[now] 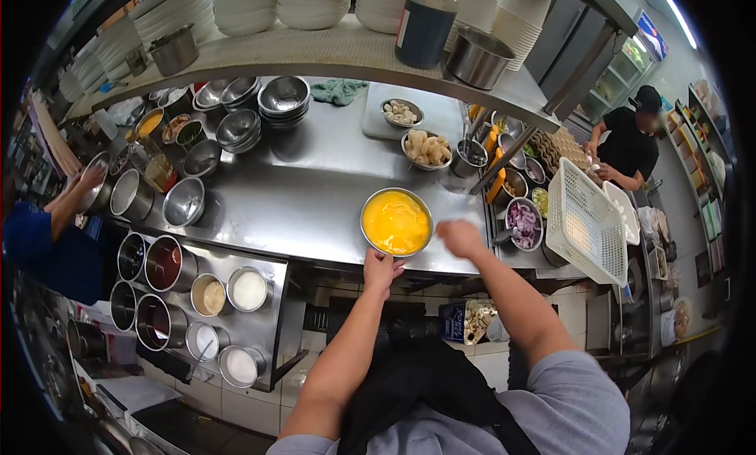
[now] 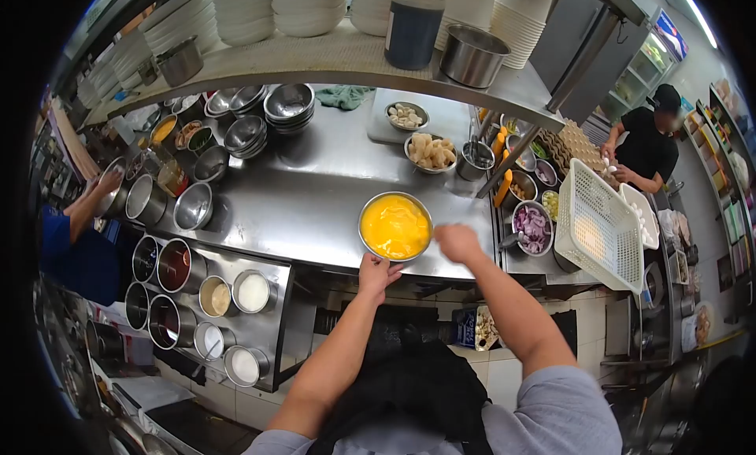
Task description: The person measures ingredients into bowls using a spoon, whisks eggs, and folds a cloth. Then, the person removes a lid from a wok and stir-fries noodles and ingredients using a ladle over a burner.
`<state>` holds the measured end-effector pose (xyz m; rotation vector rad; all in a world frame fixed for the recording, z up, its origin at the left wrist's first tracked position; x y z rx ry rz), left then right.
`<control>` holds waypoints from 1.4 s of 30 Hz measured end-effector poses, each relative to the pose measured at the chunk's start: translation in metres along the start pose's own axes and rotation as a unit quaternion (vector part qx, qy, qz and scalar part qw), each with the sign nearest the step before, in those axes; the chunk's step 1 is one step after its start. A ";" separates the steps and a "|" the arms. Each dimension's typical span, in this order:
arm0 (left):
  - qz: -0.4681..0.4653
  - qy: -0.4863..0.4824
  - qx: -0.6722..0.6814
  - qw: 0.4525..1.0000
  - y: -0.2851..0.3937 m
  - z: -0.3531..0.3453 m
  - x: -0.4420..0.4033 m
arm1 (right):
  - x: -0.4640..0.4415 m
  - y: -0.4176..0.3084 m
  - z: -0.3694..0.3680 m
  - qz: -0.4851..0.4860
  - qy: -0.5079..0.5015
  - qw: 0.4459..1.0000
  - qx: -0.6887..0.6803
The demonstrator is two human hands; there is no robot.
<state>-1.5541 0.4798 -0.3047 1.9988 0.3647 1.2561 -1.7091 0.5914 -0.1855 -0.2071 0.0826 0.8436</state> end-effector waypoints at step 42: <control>-0.010 -0.014 0.022 1.000 0.017 0.014 -0.001 | -0.035 0.003 0.006 -0.017 0.003 1.000 0.022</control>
Point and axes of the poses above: each hand's wrist, its own x-axis away from the middle knuckle, its own z-axis out of the back of the hand, y = z × x, the point moved 9 cm from there along -x, towards the middle knuckle, and after that the axes turned 15 degrees about y, right-handed, at the moved point
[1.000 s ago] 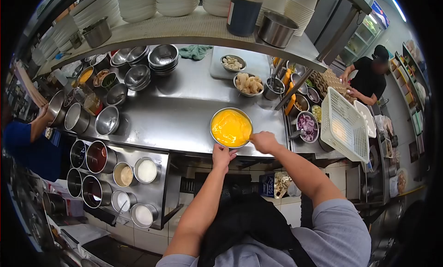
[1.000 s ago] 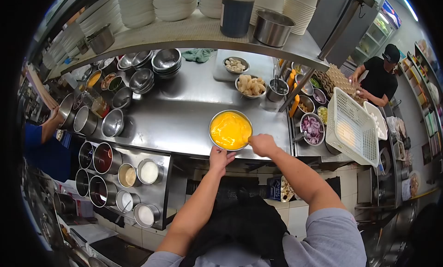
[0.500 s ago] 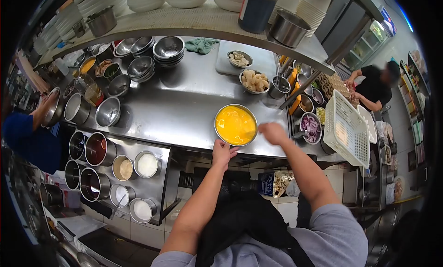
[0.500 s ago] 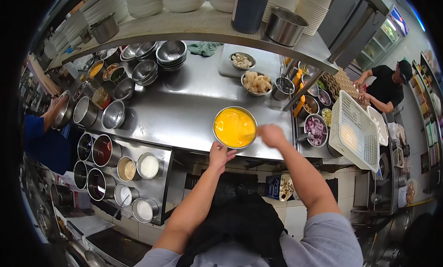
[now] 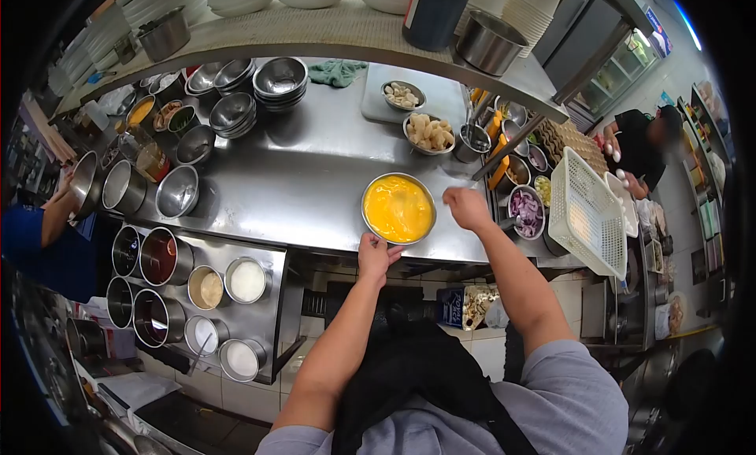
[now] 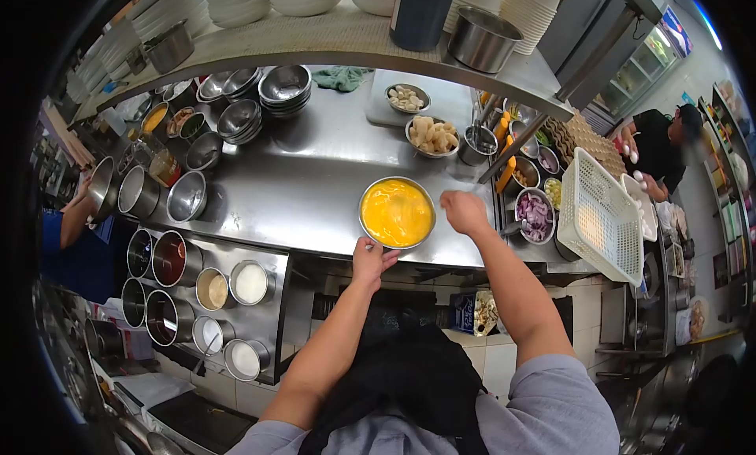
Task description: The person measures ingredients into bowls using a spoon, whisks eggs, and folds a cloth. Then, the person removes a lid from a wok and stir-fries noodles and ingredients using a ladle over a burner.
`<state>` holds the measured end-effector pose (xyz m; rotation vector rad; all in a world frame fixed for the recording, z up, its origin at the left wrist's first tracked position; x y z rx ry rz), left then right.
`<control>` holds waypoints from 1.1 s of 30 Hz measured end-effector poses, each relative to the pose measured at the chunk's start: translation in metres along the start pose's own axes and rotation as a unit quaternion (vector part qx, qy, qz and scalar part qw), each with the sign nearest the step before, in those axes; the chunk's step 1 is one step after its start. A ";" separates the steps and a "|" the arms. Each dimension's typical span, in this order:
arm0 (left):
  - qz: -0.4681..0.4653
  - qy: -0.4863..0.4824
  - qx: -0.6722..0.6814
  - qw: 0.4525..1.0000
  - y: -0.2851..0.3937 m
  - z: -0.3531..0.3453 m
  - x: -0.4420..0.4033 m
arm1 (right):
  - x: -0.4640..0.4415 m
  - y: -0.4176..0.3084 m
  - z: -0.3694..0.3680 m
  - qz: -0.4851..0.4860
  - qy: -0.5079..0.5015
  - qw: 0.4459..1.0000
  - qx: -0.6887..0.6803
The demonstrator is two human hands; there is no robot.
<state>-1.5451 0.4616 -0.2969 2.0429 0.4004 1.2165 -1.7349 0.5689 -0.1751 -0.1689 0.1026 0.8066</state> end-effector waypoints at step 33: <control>0.018 0.017 0.000 1.000 -0.005 0.001 -0.011 | 0.020 0.019 -0.017 -0.003 -0.041 0.997 -0.068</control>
Point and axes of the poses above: each hand's wrist, its own x-axis away from the middle knuckle, its own z-axis out of the back of the hand, y = z × x, the point moved 9 cm from there along -x, towards the middle knuckle, and after that the axes turned 15 degrees about y, right-handed, at the moved point
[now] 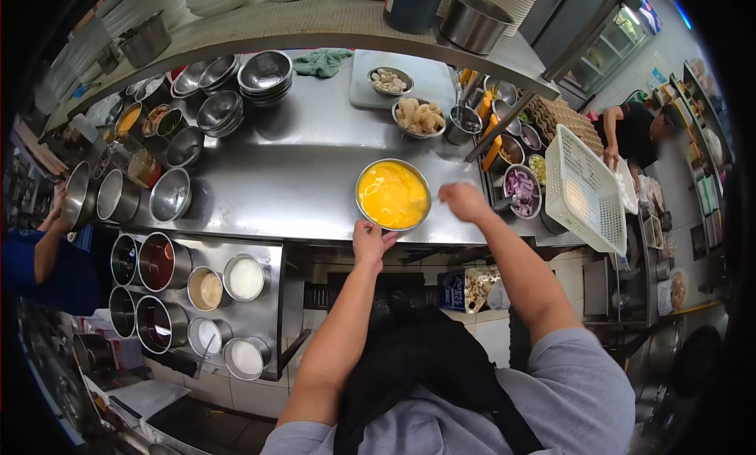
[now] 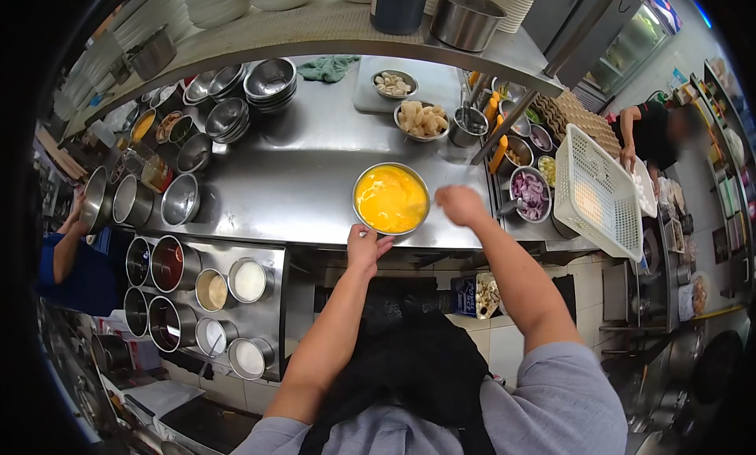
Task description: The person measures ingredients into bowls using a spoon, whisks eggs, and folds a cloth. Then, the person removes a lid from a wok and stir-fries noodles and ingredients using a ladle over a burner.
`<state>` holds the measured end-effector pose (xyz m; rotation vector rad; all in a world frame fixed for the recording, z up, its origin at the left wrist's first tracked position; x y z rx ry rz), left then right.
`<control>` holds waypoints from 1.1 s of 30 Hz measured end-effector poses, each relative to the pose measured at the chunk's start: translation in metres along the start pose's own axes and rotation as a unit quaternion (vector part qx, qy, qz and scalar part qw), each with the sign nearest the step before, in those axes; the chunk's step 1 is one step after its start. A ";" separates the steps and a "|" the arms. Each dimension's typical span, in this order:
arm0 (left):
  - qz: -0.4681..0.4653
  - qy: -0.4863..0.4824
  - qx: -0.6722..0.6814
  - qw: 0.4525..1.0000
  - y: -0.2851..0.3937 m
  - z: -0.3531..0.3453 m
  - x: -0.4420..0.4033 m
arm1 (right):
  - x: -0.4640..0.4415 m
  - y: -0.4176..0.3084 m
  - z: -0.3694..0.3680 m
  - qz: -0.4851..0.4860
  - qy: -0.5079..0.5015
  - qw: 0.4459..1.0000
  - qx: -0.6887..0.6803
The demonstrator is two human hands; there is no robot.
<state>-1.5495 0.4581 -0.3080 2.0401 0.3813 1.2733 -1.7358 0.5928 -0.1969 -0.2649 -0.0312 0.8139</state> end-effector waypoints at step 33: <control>-0.007 -0.038 -0.026 0.999 -0.020 -0.012 0.014 | 0.002 -0.021 0.024 0.017 0.013 0.998 0.061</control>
Point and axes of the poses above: each hand's wrist, its own x-axis away from the middle knuckle, its own z-axis out of the back of the hand, y = z × x, the point moved 9 cm from there along -x, towards the middle knuckle, and after that the axes turned 15 degrees about y, right-handed, at the moved point
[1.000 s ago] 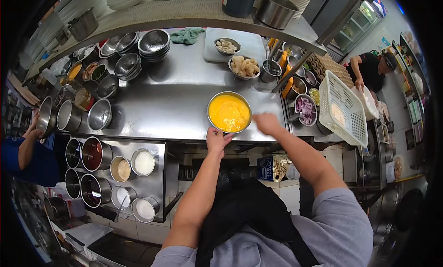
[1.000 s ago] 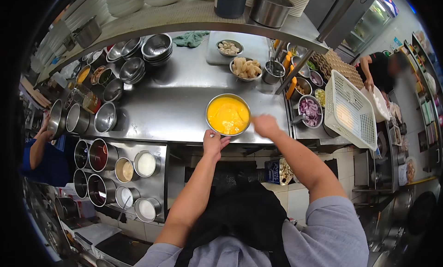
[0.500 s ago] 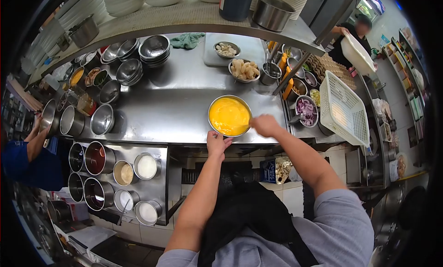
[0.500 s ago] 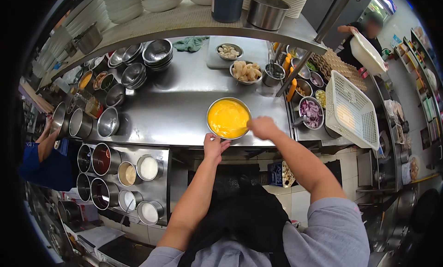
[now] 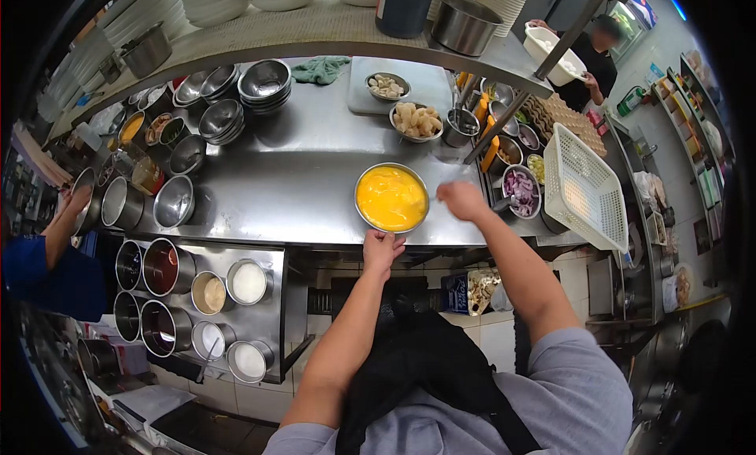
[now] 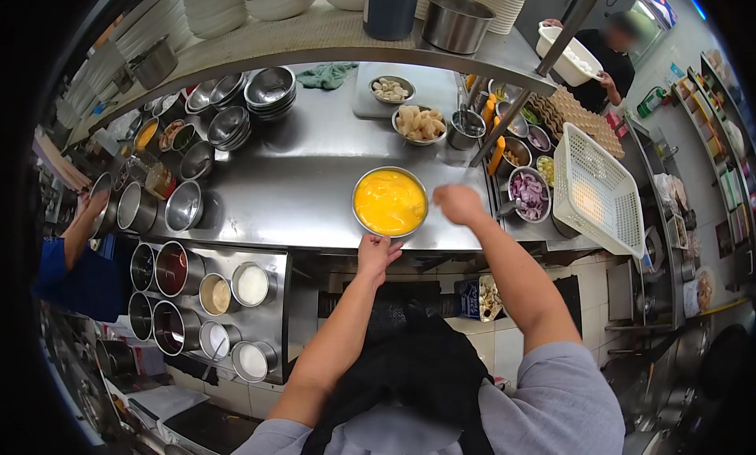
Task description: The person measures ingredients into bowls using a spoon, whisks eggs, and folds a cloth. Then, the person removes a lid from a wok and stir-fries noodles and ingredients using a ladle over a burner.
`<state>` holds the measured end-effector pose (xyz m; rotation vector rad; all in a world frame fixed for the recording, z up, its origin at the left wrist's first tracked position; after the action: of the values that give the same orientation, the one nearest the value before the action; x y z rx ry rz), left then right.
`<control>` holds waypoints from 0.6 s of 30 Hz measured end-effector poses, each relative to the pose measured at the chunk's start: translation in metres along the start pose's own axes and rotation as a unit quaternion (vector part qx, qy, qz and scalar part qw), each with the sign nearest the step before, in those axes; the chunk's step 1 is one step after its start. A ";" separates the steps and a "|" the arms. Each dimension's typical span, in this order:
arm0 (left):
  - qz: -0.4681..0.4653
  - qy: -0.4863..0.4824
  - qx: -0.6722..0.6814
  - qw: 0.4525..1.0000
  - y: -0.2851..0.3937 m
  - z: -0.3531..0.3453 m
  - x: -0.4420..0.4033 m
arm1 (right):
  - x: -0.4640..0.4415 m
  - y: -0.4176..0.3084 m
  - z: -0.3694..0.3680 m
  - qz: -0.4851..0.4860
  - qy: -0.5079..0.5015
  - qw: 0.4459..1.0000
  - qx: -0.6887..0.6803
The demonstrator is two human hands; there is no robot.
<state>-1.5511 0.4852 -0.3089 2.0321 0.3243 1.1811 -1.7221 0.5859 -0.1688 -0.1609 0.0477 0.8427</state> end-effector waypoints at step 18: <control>-0.002 0.020 0.002 1.000 0.008 -0.001 0.003 | 0.015 -0.017 -0.035 0.037 0.001 0.997 0.065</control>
<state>-1.5515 0.4817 -0.3016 2.0113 0.3510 1.2207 -1.6983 0.5804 -0.2027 -0.0375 0.1115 0.9096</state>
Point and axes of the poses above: each hand's wrist, its own x-axis away from the middle knuckle, its own z-axis out of the back of the hand, y = z × x, the point moved 9 cm from there along -x, towards the middle knuckle, and after that the axes turned 15 degrees about y, right-handed, at the moved point
